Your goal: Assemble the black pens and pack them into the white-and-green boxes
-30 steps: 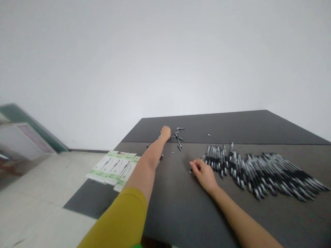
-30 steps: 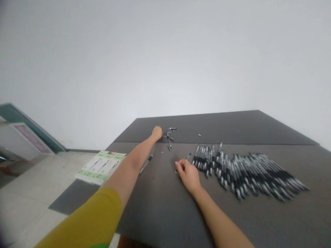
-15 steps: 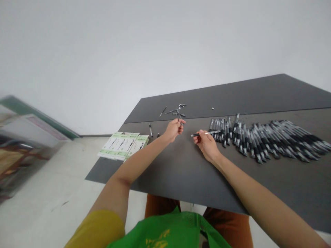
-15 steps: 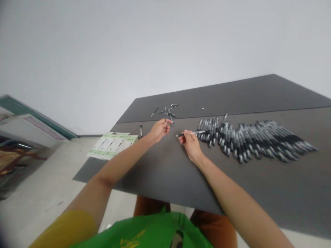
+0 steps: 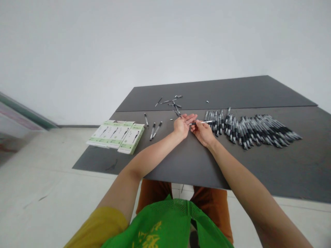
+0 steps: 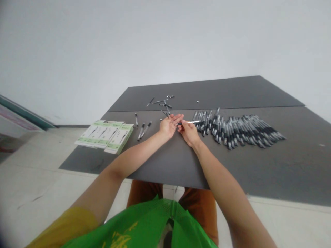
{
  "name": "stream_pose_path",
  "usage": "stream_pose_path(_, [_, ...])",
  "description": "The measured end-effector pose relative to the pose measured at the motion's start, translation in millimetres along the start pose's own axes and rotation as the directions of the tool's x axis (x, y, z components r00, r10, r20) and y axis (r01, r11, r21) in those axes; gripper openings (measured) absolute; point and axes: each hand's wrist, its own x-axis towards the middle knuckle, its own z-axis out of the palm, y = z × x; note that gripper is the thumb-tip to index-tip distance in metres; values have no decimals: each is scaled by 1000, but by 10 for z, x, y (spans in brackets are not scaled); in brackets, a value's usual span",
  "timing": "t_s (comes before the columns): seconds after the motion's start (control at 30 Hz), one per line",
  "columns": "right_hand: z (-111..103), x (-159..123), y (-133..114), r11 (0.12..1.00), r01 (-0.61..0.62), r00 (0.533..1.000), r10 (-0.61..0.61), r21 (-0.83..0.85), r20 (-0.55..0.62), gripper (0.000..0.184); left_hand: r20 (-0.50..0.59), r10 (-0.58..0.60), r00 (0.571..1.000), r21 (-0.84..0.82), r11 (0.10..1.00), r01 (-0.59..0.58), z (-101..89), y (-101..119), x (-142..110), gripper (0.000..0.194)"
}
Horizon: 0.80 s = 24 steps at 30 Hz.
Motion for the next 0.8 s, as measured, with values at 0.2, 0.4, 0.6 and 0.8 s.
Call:
stream_pose_path(0.2, [-43, 18, 7, 999, 38, 996, -37, 1, -86, 35, 93, -69, 993, -146, 986, 82, -57, -34, 82, 25])
stream_pose_path(0.4, [-85, 60, 5, 1000, 7, 1000, -7, -29, 0, 27, 128, -120, 985, -138, 981, 137, -101, -90, 107, 26])
stream_pose_path(0.6, [-95, 109, 28, 997, 41, 998, -44, -58, -54, 25, 173, -98, 980, -159, 979, 126, -114, -104, 179, 31])
stream_pose_path(0.8, [-56, 32, 62, 984, 121, 991, -129, -132, -48, 32, 303, -111, 946, -168, 971, 168, -199, -85, 230, 26])
